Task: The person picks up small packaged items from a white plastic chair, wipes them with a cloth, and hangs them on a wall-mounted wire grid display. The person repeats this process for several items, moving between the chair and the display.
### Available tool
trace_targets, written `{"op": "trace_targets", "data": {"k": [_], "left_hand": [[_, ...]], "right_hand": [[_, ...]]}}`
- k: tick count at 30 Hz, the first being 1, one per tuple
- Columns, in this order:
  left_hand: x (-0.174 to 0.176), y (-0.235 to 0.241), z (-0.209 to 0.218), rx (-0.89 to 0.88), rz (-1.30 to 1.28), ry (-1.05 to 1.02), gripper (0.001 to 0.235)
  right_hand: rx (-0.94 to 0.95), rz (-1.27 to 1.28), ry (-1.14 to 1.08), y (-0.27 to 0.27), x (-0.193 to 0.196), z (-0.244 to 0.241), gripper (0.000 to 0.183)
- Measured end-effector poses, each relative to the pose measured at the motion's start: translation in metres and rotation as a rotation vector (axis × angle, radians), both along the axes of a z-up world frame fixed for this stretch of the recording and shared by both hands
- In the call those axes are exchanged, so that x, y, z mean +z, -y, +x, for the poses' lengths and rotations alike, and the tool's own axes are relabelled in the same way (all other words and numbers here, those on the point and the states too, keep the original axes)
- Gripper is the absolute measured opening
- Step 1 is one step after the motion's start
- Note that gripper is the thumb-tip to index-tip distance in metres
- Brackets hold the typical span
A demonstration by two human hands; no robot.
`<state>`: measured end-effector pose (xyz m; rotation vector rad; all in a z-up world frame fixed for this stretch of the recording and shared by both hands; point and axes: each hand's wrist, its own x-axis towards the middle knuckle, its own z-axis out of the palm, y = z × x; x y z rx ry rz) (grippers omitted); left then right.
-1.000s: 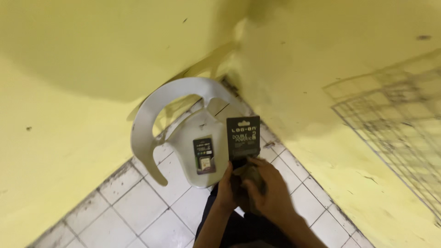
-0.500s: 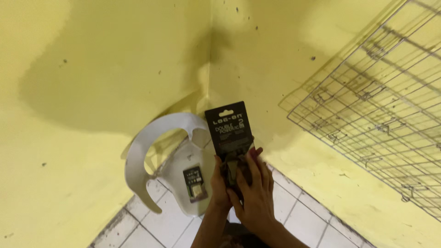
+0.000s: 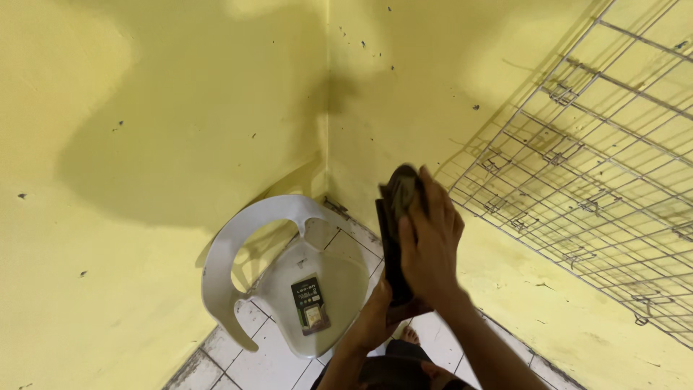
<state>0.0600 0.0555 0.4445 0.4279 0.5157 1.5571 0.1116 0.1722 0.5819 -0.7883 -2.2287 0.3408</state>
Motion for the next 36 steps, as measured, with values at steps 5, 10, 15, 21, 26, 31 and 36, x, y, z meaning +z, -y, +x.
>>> {"op": "trace_targets", "data": {"k": [5, 10, 15, 21, 26, 31, 36], "left_hand": [[0.025, 0.021, -0.010, 0.027, 0.172, 0.013, 0.079], [0.007, 0.017, -0.020, 0.109, 0.194, 0.145, 0.079], [-0.025, 0.006, -0.010, 0.070, 0.394, 0.580, 0.067], [-0.003, 0.016, -0.010, 0.144, 0.156, 0.317, 0.059], [0.033, 0.023, -0.021, 0.133, 0.001, 0.307, 0.064], [0.039, 0.025, -0.034, -0.108, 0.387, 0.548, 0.069], [0.043, 0.017, -0.044, 0.385, -0.153, -0.232, 0.079]], "right_hand": [[0.021, -0.265, -0.247, -0.049, 0.005, 0.011, 0.034], [0.076, -0.371, -0.373, 0.010, 0.010, 0.035, 0.042], [0.168, 0.028, -0.017, 0.054, -0.004, 0.016, 0.058], [0.214, -0.272, -0.098, 0.020, -0.014, 0.024, 0.049], [0.030, -0.384, -0.166, 0.005, -0.016, 0.043, 0.045], [-0.096, -0.802, -0.425, -0.011, -0.010, 0.071, 0.049], [0.029, -0.532, -0.513, 0.013, 0.015, 0.090, 0.052]]}}
